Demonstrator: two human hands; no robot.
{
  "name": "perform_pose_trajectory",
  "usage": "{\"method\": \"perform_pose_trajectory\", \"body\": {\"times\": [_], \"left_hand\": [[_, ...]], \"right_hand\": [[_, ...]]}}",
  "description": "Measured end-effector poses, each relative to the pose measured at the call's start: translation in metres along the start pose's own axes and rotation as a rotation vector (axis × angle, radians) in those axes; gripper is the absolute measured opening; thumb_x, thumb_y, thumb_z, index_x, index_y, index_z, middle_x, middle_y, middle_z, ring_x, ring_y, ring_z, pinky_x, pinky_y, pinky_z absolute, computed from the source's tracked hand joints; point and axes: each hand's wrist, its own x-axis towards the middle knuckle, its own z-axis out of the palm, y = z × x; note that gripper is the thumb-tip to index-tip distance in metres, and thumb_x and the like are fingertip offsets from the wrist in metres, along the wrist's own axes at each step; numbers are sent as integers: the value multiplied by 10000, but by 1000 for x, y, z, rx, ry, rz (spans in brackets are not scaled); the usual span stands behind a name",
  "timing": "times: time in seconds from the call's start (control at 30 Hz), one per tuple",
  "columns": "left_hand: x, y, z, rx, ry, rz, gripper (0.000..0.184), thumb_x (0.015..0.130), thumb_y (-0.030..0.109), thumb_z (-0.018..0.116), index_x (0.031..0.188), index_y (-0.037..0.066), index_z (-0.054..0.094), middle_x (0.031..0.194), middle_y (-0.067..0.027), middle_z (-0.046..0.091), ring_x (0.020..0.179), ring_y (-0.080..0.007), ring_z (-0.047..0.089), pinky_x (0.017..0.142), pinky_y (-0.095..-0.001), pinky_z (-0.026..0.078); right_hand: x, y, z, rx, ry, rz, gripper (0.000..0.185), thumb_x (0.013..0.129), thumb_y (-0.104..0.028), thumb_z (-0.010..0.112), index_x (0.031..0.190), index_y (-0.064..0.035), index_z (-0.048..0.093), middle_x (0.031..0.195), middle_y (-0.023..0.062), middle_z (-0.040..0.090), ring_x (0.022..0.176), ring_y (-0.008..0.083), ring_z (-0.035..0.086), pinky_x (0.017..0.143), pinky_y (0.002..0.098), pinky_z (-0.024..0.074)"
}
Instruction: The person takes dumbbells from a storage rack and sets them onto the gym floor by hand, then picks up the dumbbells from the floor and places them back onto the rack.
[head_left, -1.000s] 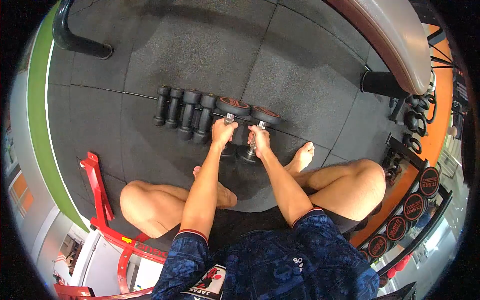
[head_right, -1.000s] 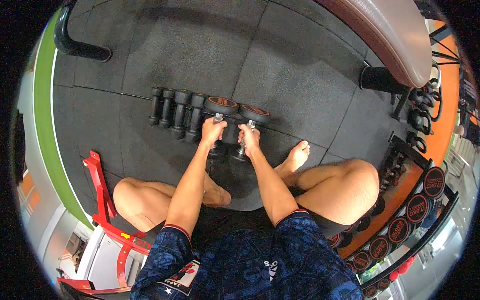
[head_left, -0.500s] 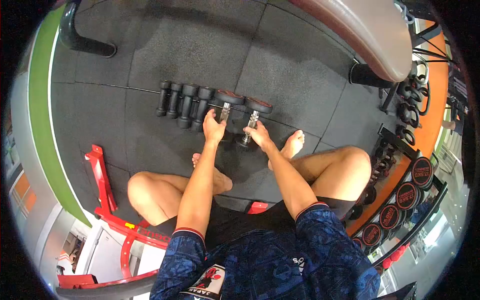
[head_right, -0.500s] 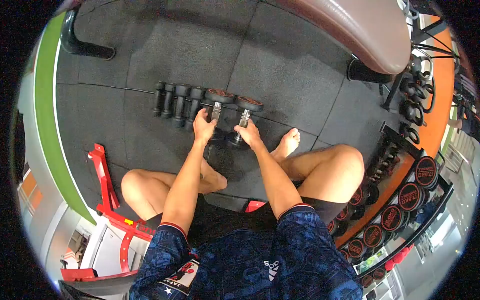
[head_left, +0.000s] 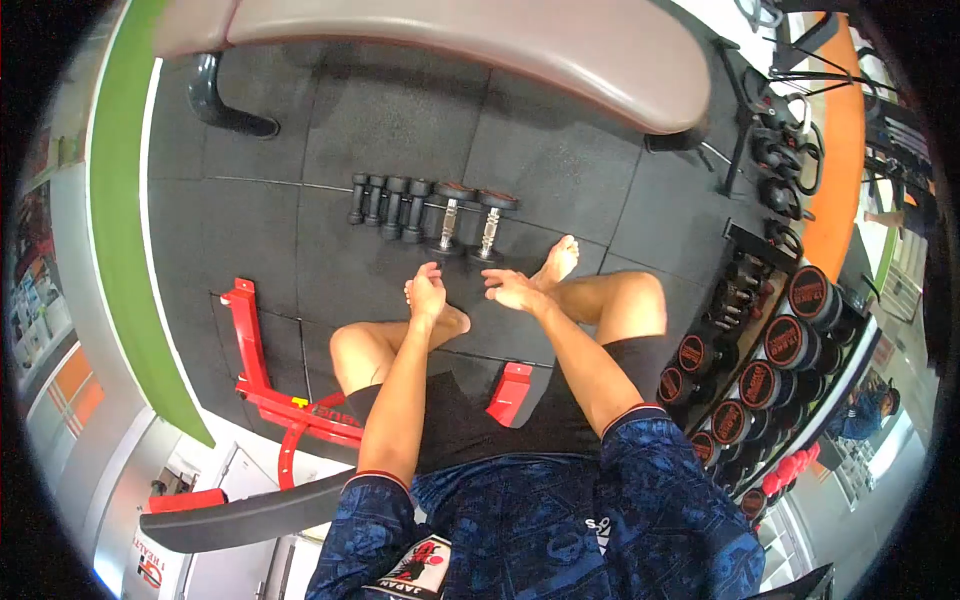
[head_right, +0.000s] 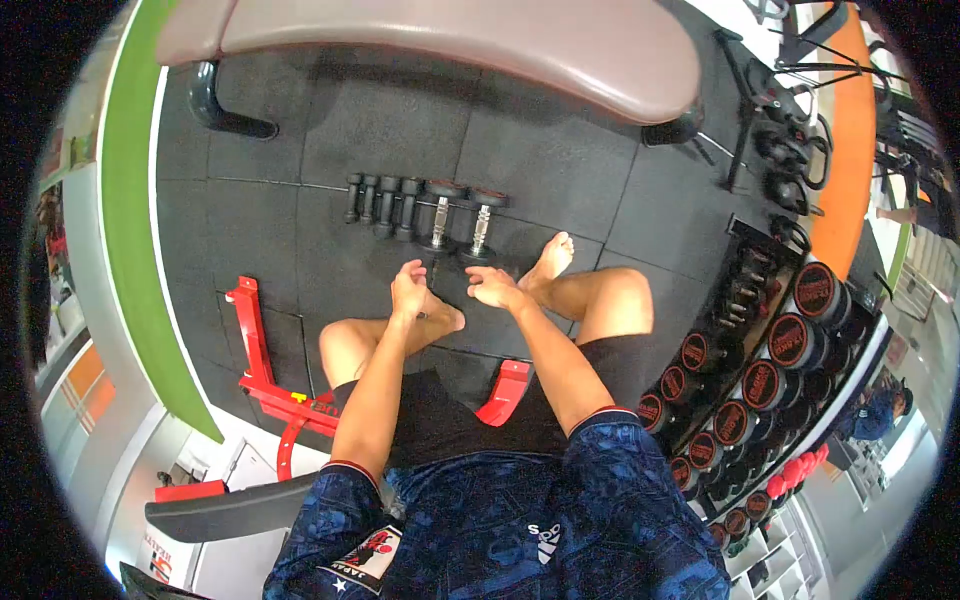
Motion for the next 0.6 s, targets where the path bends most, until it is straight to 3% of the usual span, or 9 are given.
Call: {"method": "perform_pose_trajectory", "body": {"times": [0.13, 0.17, 0.27, 0.37, 0.47, 0.6], "left_hand": [[-60, 48, -46, -81, -17, 38, 319, 802, 5, 546, 1109, 48, 622, 912, -110, 682, 886, -248, 643, 814, -337, 496], [-75, 56, -59, -116, -28, 44, 301, 810, 14, 546, 1101, 27, 624, 923, -121, 686, 894, -254, 649, 819, -342, 495], [-117, 79, -103, 26, -33, 45, 278, 850, 38, 562, 1124, 15, 603, 984, -119, 685, 899, -206, 658, 807, -313, 503], [-158, 91, -138, -77, -31, -58, 292, 839, 27, 584, 1129, 3, 609, 969, -110, 681, 874, -169, 643, 789, -286, 498], [-190, 92, -164, -124, 6, -113, 272, 854, 78, 592, 1119, 23, 623, 999, -120, 684, 916, -211, 651, 835, -320, 494], [-218, 92, -178, -119, 29, -76, 280, 840, 16, 568, 1114, -31, 604, 951, -108, 674, 829, -149, 629, 755, -265, 499]], "right_hand": [[-75, -14, -16, 230, -11, -56, 569, 794, -153, 608, 1345, -94, 474, 1221, 148, 596, 1141, 239, 556, 980, 353, 434], [-96, -15, -22, 274, 34, -89, 474, 818, -140, 593, 1286, -92, 532, 1144, 121, 643, 1074, 243, 602, 932, 345, 466], [-172, -23, -49, 498, 243, -187, 416, 808, -58, 589, 1222, -52, 566, 1034, 118, 667, 976, 201, 629, 871, 311, 494], [-230, 1, -75, 611, 459, -266, 357, 785, 27, 573, 1142, 20, 580, 931, 121, 673, 907, 174, 636, 805, 304, 511], [-295, 26, -101, 883, 534, -206, 326, 829, -5, 523, 1151, 0, 577, 991, 121, 659, 864, 191, 643, 758, 288, 517], [-374, 63, -123, 863, 553, -101, 340, 871, -59, 493, 1204, -27, 556, 1032, 118, 651, 868, 175, 638, 746, 282, 511]]}}
